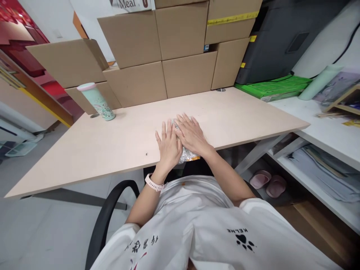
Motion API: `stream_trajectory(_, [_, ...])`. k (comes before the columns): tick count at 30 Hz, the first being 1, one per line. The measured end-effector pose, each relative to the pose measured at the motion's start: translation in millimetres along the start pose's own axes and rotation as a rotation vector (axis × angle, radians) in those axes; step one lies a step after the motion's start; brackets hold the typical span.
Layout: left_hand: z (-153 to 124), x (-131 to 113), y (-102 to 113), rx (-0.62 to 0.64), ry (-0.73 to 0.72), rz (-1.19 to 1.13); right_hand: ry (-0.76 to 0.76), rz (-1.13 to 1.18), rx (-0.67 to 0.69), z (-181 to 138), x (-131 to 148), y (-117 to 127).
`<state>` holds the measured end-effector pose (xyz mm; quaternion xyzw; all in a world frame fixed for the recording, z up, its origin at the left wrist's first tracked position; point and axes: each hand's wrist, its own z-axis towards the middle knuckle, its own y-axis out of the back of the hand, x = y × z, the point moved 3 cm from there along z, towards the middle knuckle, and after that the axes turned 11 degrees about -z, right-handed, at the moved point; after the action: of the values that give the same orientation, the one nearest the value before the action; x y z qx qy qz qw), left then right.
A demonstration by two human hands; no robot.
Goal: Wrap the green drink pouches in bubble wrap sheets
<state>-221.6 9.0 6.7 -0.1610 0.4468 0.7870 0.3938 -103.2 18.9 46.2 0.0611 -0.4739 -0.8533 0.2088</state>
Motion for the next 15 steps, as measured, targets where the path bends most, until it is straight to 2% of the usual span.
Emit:
stream_trajectory(2, [0, 7, -6, 0.083, -0.035, 0.022, 0.001, 0.067, 0.093, 1, -6, -20])
stream_trajectory(5, [1, 22, -13, 0.124, -0.062, -0.009, -0.011, 0.178, 0.125, 0, -14, -36])
stream_trajectory(10, [5, 37, -18, 0.098, -0.105, -0.073, -0.027, 0.245, 0.146, 3, -16, -42])
stream_trajectory(15, [4, 35, -16, 0.117, -0.066, -0.074, -0.038, 0.285, 0.111, 4, -17, -45])
